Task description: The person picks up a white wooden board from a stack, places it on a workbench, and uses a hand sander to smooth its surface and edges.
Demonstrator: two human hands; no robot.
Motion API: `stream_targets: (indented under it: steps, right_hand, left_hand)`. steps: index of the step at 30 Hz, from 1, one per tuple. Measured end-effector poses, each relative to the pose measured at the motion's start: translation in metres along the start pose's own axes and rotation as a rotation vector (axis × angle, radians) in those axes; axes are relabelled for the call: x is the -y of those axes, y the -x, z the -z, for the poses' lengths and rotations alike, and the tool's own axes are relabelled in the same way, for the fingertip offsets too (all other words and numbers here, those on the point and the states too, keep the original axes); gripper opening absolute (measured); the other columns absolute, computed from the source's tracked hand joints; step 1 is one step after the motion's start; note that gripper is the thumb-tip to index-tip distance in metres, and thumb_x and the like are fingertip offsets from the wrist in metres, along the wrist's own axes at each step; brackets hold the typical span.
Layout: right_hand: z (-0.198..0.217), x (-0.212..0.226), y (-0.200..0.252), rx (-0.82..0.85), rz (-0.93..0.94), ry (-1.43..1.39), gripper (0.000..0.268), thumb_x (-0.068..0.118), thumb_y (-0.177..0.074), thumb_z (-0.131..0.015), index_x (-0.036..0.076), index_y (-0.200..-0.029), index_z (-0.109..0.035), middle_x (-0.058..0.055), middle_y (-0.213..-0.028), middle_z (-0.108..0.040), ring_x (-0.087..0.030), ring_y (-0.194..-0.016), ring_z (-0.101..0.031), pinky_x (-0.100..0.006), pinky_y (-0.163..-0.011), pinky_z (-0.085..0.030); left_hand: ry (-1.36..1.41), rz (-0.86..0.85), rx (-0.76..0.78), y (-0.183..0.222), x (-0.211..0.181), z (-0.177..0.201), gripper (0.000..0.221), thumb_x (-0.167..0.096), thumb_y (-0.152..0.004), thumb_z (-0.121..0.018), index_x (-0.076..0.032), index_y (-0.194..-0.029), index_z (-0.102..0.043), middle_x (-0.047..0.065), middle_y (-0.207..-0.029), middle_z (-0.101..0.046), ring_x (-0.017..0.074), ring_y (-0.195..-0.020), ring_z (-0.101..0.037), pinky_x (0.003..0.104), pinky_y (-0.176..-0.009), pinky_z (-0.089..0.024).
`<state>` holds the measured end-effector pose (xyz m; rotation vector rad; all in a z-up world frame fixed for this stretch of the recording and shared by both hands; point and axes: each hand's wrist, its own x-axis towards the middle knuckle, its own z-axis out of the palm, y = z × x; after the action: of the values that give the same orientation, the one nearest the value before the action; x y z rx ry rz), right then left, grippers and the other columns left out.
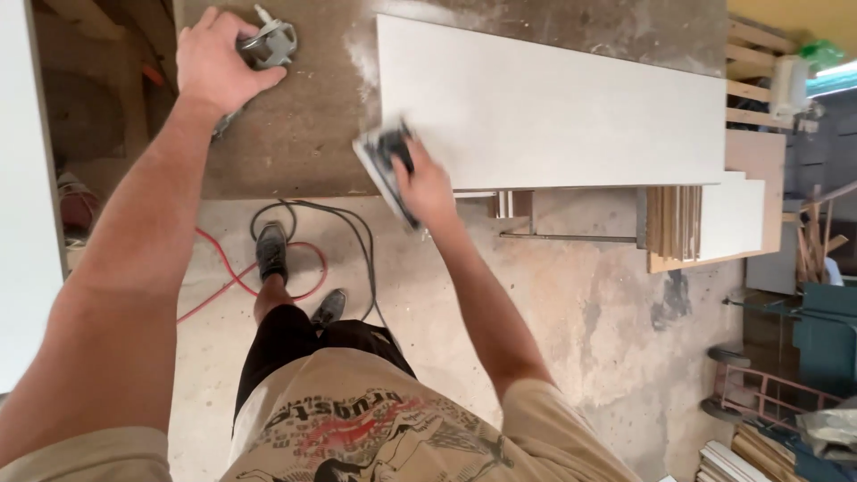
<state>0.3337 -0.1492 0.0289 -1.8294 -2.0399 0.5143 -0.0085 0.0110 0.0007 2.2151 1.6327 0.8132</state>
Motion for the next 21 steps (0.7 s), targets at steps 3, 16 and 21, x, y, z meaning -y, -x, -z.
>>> stream_targets:
  steps: [3, 16, 21]
  right_hand:
    - [0.051, -0.062, 0.039, 0.107, -0.454, -0.079, 0.055, 0.043, -0.098, -0.054, 0.019, -0.147, -0.054, -0.013, -0.141, -0.064, -0.032, -0.127, -0.061, -0.042, -0.107, -0.044]
    - [0.058, -0.064, 0.024, 0.109, -0.076, -0.014, 0.046, 0.038, -0.101, -0.058, 0.019, -0.142, -0.055, -0.015, -0.136, -0.068, -0.038, -0.116, -0.068, -0.043, -0.1, -0.051]
    - [0.045, -0.124, -0.071, -0.191, -0.159, -0.035, 0.034, 0.027, -0.098, -0.058, 0.014, -0.13, -0.062, -0.013, -0.119, -0.072, -0.038, -0.106, -0.069, -0.047, -0.091, -0.05]
  left_hand:
    - [-0.047, 0.085, 0.066, -0.004, -0.018, 0.013, 0.048, -0.052, -0.083, -0.089, -0.016, -0.11, -0.074, 0.009, -0.106, -0.065, 0.0265, -0.094, -0.062, 0.045, -0.086, -0.045]
    - [-0.048, 0.15, 0.086, -0.006, -0.023, 0.019, 0.051, -0.054, -0.084, -0.091, -0.016, -0.113, -0.075, 0.004, -0.102, -0.069, 0.0234, -0.095, -0.061, 0.043, -0.088, -0.044]
    - [-0.029, 0.079, 0.014, -0.006, -0.014, 0.005, 0.046, -0.051, -0.081, -0.092, -0.018, -0.106, -0.074, 0.003, -0.102, -0.071, 0.0231, -0.091, -0.065, 0.041, -0.082, -0.047]
